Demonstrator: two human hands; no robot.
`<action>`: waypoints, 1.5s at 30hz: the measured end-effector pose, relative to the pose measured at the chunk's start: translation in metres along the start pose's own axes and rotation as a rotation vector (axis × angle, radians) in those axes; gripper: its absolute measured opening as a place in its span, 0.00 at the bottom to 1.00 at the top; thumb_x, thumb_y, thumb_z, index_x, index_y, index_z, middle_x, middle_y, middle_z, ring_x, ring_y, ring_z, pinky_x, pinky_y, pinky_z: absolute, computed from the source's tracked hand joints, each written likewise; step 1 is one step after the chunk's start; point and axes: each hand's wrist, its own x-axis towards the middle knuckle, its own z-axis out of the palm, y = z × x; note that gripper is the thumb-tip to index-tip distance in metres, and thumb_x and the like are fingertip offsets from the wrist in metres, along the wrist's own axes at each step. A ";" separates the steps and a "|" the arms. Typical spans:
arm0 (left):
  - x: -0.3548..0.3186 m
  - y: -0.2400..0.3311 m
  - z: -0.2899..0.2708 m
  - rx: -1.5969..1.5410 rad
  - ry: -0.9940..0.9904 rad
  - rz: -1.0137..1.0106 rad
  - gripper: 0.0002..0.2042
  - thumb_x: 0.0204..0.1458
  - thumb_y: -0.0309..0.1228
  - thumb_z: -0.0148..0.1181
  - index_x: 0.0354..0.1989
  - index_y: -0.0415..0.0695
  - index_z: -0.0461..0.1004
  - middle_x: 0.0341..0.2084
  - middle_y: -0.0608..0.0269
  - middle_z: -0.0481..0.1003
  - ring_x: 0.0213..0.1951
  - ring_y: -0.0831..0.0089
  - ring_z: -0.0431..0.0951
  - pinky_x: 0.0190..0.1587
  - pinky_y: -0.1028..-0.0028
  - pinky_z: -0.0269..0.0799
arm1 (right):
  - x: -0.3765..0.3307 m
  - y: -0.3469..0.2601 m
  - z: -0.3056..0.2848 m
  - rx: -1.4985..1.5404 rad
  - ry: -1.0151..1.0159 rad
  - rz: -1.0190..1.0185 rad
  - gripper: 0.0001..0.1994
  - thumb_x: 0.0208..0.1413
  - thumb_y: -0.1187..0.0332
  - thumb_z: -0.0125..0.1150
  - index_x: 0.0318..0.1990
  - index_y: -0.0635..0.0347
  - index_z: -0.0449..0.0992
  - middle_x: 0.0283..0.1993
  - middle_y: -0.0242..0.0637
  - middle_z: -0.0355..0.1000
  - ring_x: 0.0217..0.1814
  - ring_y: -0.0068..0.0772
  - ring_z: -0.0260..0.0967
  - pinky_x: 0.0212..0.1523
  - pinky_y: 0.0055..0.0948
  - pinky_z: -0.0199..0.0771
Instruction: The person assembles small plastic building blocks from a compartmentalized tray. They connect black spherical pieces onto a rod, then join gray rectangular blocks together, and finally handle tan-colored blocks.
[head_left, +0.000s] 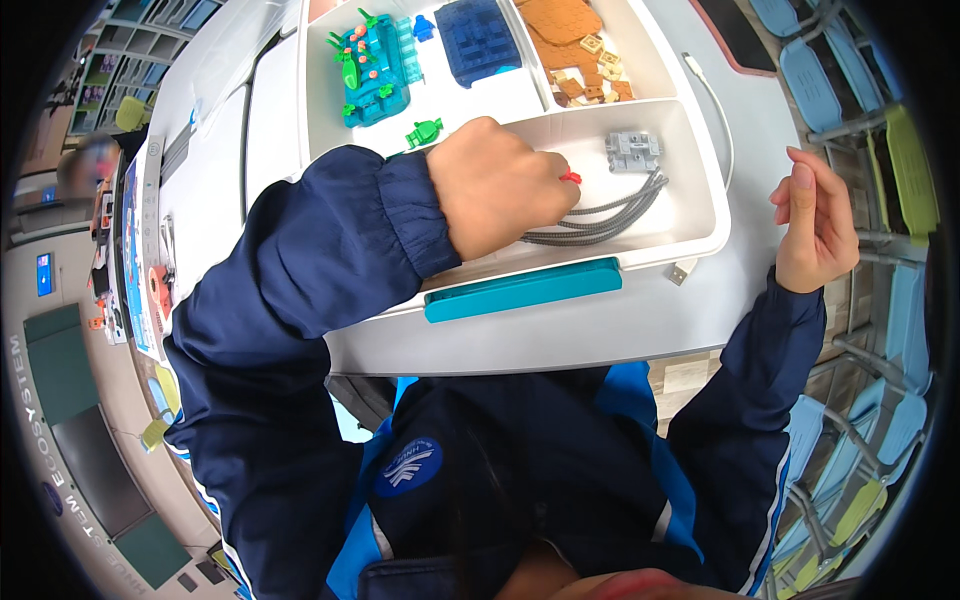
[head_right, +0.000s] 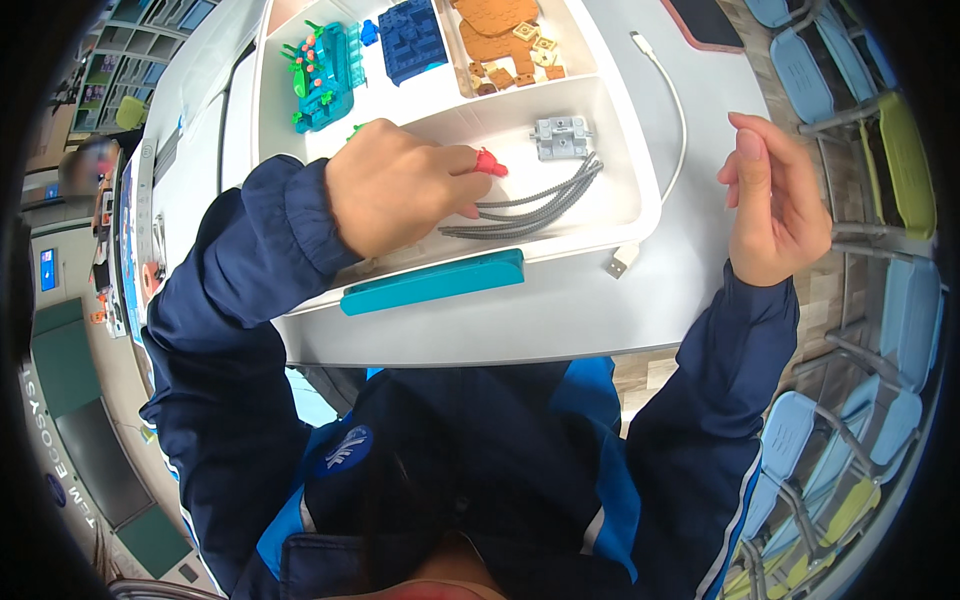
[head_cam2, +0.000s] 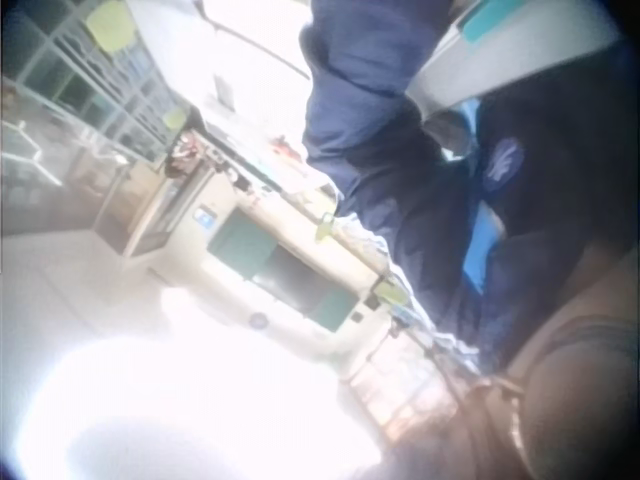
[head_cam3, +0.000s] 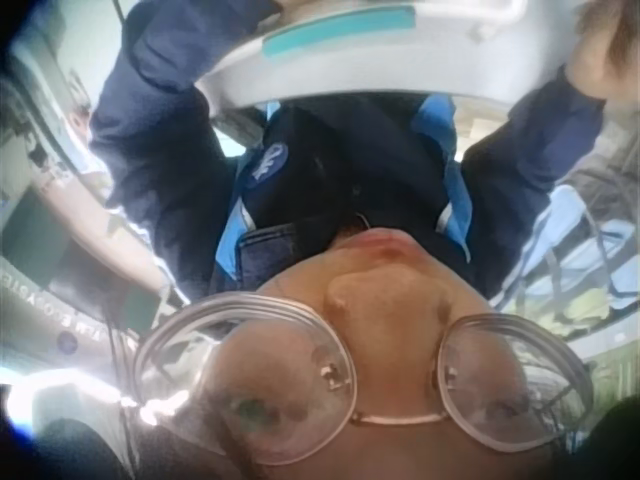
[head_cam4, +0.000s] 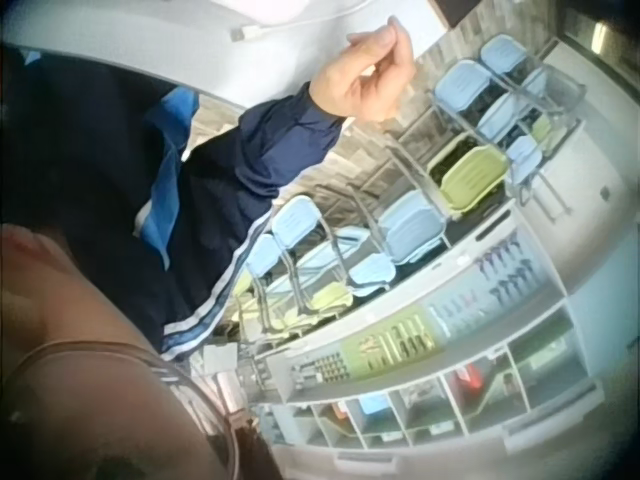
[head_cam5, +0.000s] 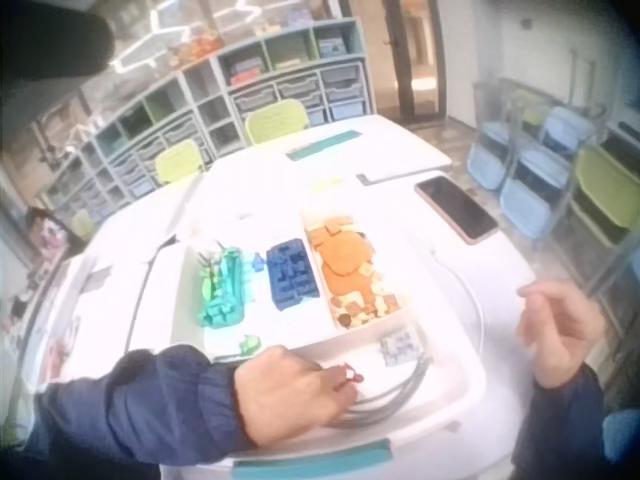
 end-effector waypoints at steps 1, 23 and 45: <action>-0.002 0.001 -0.001 0.024 0.021 -0.013 0.07 0.46 0.29 0.62 0.33 0.42 0.77 0.30 0.62 0.77 0.26 0.64 0.79 0.25 0.70 0.73 | 0.000 0.000 0.001 -0.007 -0.003 0.005 0.07 0.60 0.75 0.57 0.40 0.70 0.77 0.27 0.35 0.73 0.23 0.17 0.65 0.23 0.15 0.60; -0.103 0.090 -0.017 0.019 0.448 -0.444 0.27 0.34 0.17 0.55 0.49 0.46 0.75 0.40 0.66 0.75 0.22 0.75 0.73 0.23 0.78 0.68 | 0.010 -0.025 0.036 0.121 -0.570 0.237 0.17 0.61 0.71 0.53 0.57 0.60 0.72 0.66 0.47 0.60 0.66 0.35 0.58 0.63 0.28 0.57; -0.168 0.100 0.004 0.296 0.672 -0.642 0.20 0.25 0.18 0.57 0.34 0.46 0.77 0.31 0.66 0.76 0.22 0.71 0.76 0.24 0.76 0.71 | -0.083 -0.122 0.030 -0.096 -0.597 -0.033 0.14 0.53 0.62 0.65 0.41 0.64 0.75 0.61 0.72 0.56 0.46 0.56 0.72 0.47 0.37 0.72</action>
